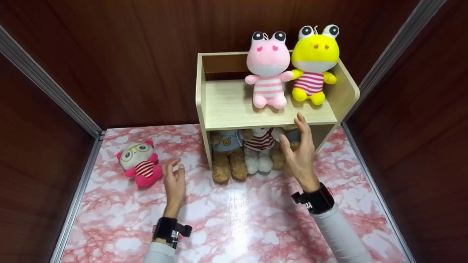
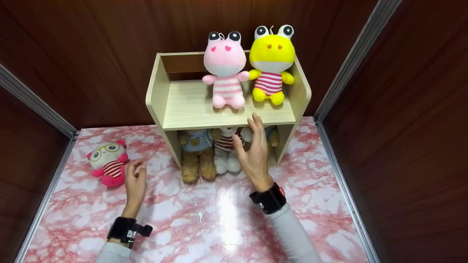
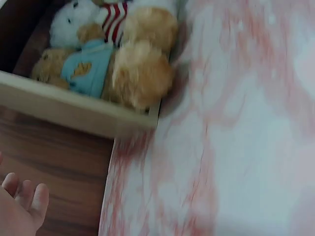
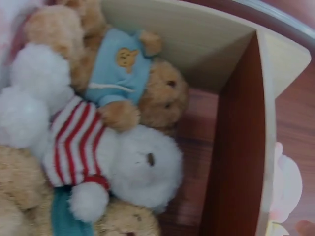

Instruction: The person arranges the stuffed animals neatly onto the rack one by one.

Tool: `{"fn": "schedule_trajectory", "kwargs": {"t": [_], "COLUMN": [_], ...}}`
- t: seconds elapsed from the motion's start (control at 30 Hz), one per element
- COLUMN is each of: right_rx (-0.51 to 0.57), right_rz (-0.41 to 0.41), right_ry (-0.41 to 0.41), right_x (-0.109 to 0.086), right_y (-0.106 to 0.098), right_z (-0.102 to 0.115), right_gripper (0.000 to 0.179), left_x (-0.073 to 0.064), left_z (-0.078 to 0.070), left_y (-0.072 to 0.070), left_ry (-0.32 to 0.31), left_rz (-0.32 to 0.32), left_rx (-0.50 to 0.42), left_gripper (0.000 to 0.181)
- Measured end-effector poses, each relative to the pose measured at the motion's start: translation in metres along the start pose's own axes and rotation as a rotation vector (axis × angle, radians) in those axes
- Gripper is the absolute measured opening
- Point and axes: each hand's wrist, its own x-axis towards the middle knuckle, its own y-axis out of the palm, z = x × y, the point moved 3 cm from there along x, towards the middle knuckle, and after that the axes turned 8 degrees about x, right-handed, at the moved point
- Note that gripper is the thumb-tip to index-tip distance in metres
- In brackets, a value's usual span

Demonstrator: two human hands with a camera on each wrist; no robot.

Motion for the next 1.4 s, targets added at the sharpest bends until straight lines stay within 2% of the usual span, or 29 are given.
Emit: {"fn": "schedule_trajectory", "kwargs": {"t": [0.07,0.17,0.3,0.4,0.5,0.6,0.73,0.8,0.93,1.03,1.23,1.27,1.4], "right_rx": [-0.003,-0.013,0.009,0.023,0.020,-0.003,-0.057,-0.074,-0.083,-0.092,-0.087,-0.084,-0.085], "right_rz": [0.001,0.012,0.027,0.030,0.031,0.026,0.015,0.015,0.033,0.043,0.036,0.034,0.036], "right_ry": [0.005,0.015,0.036,0.041,0.053,0.069,0.073,0.076,0.093,0.102,0.126,0.130,0.133], "right_x": [-0.008,-0.019,-0.031,-0.037,-0.044,-0.050,-0.056,-0.055,-0.062,-0.072,-0.077,-0.077,-0.079], "right_y": [-0.005,-0.012,-0.020,-0.025,-0.029,-0.032,-0.033,-0.033,-0.038,-0.042,-0.045,-0.045,-0.046], "right_z": [-0.011,-0.030,-0.048,-0.055,-0.060,-0.066,-0.066,-0.058,-0.067,-0.087,-0.089,-0.089,-0.089], "right_gripper": [0.052,0.055,0.058,0.058,0.057,0.057,0.056,0.053,0.052,0.055,0.056,0.056,0.053], "left_x": [0.008,0.022,0.036,0.041,0.043,0.044,0.048,0.050,0.056,0.060,0.064,0.063,0.057], "left_z": [0.001,0.002,0.006,0.014,0.024,0.034,0.045,0.049,0.059,0.064,0.071,0.073,0.082], "left_y": [-0.009,-0.026,-0.046,-0.058,-0.068,-0.079,-0.091,-0.094,-0.097,-0.099,-0.102,-0.102,-0.099], "left_ry": [0.038,0.083,0.103,0.091,0.029,-0.069,-0.207,-0.270,-0.393,-0.470,-0.588,-0.610,-0.704], "left_rz": [-0.032,-0.114,-0.214,-0.268,-0.300,-0.314,-0.279,-0.242,-0.154,-0.113,-0.082,-0.074,-0.052], "left_rx": [0.068,0.173,0.270,0.323,0.402,0.503,0.589,0.575,0.489,0.446,0.396,0.372,0.130], "left_gripper": [0.024,0.026,0.027,0.023,0.022,0.027,0.045,0.059,0.083,0.088,0.094,0.095,0.086]}}
